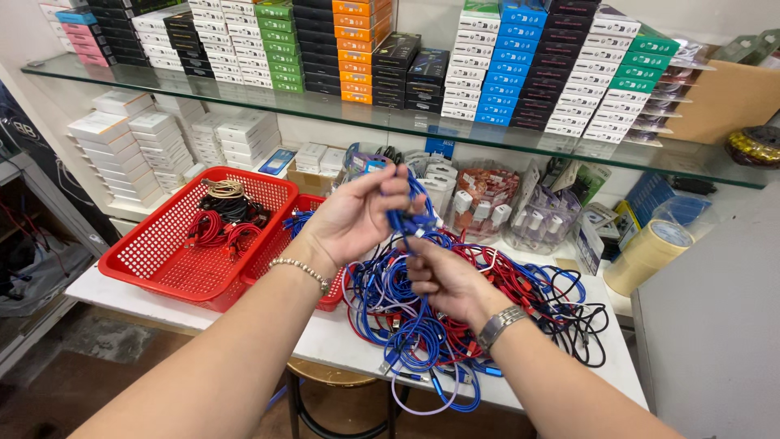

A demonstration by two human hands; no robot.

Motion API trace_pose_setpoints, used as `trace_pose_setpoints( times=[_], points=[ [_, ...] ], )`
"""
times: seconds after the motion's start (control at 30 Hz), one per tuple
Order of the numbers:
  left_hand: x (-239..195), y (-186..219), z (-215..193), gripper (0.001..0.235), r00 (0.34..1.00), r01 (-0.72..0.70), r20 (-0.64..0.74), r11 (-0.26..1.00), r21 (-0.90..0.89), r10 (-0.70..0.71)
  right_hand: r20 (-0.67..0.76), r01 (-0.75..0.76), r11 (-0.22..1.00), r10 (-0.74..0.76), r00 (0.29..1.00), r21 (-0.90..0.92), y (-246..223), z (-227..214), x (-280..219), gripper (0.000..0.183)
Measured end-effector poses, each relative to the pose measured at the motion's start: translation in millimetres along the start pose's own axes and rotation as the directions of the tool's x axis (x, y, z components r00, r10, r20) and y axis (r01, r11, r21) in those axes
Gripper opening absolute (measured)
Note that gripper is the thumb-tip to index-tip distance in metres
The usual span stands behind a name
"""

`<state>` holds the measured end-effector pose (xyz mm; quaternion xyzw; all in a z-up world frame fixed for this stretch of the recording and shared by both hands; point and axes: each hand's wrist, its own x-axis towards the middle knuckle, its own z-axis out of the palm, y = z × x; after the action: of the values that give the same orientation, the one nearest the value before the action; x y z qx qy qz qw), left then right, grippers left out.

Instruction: The person untangles and coils various colored USB cables from a large pile on a table. They separate the cables by color and place the coiled bundles into two red plastic baskets. The process involves handling red, blue, white, and black cables.

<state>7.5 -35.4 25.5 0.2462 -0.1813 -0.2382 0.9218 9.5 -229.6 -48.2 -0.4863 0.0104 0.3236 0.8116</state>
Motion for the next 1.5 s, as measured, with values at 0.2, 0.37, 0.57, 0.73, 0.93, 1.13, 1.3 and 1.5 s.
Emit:
trace_pose_setpoints(
  times=[0.2, 0.37, 0.57, 0.73, 0.93, 1.13, 1.3, 1.5],
  points=[
    [13.2, 17.2, -5.7, 0.022, 0.911, -0.042, -0.264, 0.707, 0.706, 0.317, 0.201, -0.039, 0.990, 0.066, 0.977, -0.137, 23.8, 29.4, -23.8, 0.029],
    [-8.8, 2.5, -25.3, 0.027, 0.917, 0.374, -0.307, -0.280, 0.884, 0.256, 0.189, -0.064, 0.901, 0.159, 0.969, -0.428, -12.7, 12.3, -22.6, 0.027],
    [-22.6, -5.2, -25.9, 0.025, 0.825, 0.549, -0.563, -0.162, 0.820, -0.054, 0.066, 0.002, 0.773, 0.052, 0.996, -0.634, -63.2, -16.7, -18.6, 0.022],
    [-28.2, 0.0, -25.0, 0.034, 0.908, 0.419, -0.213, 0.756, 0.503, -0.362, 0.070, 0.169, 0.870, -0.154, 0.986, -0.463, -58.0, -6.8, -18.0, 0.021],
    [-20.2, -5.1, -22.9, 0.027, 0.966, 0.231, -0.158, 0.960, 0.156, -0.207, 0.142, 0.182, 0.970, -0.160, 0.977, -0.162, -32.4, 7.1, -21.1, 0.030],
    [-26.1, 3.1, -23.5, 0.029, 0.856, 0.425, -0.496, 0.747, 0.510, -0.149, 0.114, 0.193, 0.910, -0.162, 0.980, -0.368, -54.6, -8.5, -7.8, 0.031],
    [-18.8, 6.8, -34.0, 0.027, 0.864, 0.446, -0.494, 0.598, 0.666, -0.095, 0.382, 0.404, 0.079, -0.202, 0.902, -0.911, -83.4, -23.2, -2.3, 0.029],
    [-11.8, -0.3, -44.6, 0.026, 0.885, 0.370, -0.465, 0.659, 0.655, -0.035, 0.184, 0.231, 0.805, -0.153, 0.971, -0.547, -72.8, -23.9, 7.6, 0.033]
  ],
)
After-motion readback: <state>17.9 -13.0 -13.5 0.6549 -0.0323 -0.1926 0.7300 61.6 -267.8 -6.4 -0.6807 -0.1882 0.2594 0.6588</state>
